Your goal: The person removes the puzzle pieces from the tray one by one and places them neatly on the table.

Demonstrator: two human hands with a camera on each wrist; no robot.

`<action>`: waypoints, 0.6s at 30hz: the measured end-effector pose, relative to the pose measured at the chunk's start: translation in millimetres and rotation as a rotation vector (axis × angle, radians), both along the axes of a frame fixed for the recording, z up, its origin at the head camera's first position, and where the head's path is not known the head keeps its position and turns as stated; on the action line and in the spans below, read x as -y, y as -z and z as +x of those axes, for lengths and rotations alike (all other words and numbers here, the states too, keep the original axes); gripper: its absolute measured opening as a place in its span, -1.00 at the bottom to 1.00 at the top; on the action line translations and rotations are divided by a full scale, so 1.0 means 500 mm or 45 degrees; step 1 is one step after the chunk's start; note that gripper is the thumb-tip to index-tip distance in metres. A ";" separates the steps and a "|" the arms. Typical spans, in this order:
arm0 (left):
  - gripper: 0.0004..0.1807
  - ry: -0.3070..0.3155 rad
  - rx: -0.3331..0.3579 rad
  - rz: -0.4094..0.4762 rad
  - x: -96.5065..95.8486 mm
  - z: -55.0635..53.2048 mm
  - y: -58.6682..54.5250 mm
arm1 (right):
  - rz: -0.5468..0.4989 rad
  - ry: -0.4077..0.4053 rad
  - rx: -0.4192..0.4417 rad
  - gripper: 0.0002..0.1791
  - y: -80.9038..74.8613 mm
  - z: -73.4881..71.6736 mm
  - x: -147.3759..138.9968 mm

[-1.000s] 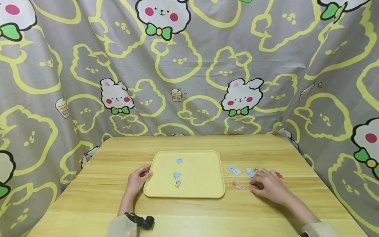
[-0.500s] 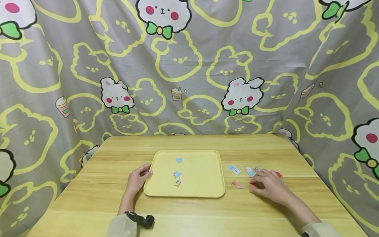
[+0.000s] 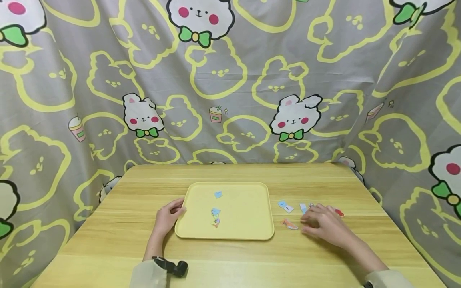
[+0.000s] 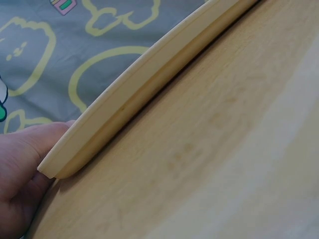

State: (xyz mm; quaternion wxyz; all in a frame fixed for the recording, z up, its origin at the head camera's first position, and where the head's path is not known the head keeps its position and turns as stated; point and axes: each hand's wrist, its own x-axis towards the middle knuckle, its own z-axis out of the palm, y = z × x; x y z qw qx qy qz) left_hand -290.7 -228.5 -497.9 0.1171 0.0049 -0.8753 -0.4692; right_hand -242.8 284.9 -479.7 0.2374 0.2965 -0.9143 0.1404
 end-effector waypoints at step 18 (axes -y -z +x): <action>-0.56 0.003 0.003 0.014 0.001 -0.002 0.003 | -0.052 -0.090 -0.037 -0.73 -0.022 -0.018 0.066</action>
